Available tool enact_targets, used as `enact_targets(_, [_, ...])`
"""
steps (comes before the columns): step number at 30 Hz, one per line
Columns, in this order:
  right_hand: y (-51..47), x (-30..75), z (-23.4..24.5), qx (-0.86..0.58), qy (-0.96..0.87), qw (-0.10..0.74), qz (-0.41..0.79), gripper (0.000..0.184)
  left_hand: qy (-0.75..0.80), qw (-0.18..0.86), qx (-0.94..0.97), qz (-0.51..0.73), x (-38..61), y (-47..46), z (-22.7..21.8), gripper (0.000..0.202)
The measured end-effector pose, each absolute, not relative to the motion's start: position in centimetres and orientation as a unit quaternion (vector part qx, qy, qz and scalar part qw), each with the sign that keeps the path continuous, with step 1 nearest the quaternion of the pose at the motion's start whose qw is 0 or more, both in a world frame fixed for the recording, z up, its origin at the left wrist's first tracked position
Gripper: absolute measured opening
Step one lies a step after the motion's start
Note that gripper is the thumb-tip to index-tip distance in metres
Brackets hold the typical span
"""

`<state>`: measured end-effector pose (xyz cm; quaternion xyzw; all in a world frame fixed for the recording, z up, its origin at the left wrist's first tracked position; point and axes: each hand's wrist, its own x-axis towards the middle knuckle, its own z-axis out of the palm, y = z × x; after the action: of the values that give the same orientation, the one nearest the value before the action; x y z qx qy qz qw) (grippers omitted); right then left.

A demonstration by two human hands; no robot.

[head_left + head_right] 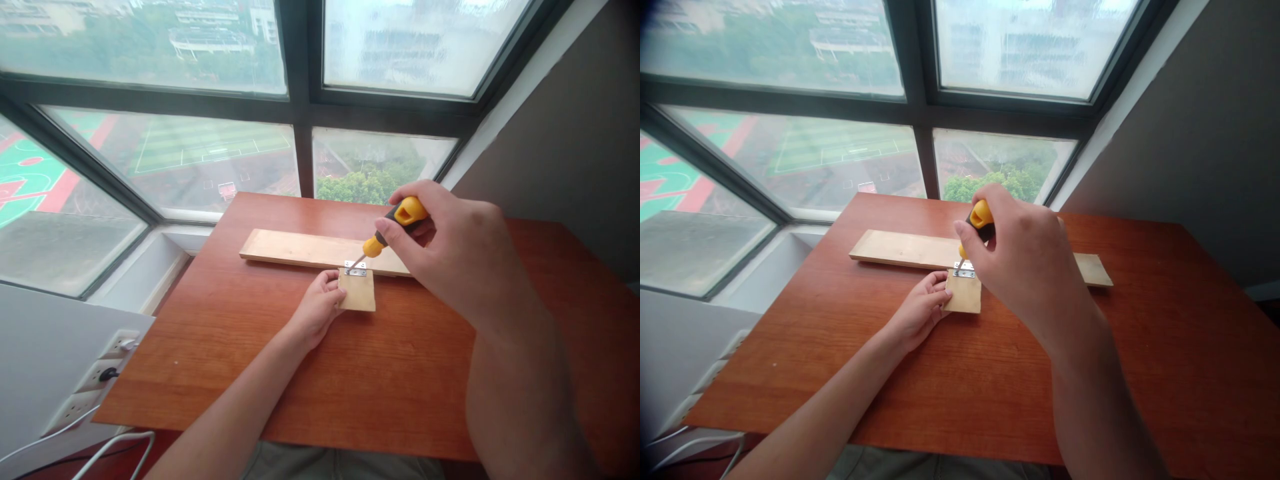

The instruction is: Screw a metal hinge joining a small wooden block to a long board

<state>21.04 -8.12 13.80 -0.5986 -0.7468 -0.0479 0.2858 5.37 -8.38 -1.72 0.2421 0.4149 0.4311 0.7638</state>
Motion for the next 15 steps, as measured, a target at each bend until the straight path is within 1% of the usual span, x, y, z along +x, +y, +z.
enact_targets(10, [-8.31, 20.9, 13.77, -0.578, -0.76, 0.295, -0.038, 0.02, 0.411, 0.766, 0.239, 0.433, 5.36, -8.43, -1.63, 0.035])
enact_targets(15, [-8.3, 20.6, 13.51, -0.602, -0.752, 0.262, -0.054, 0.024, 0.412, 0.764, 0.243, 0.433, 5.4, -8.43, -1.56, 0.034])
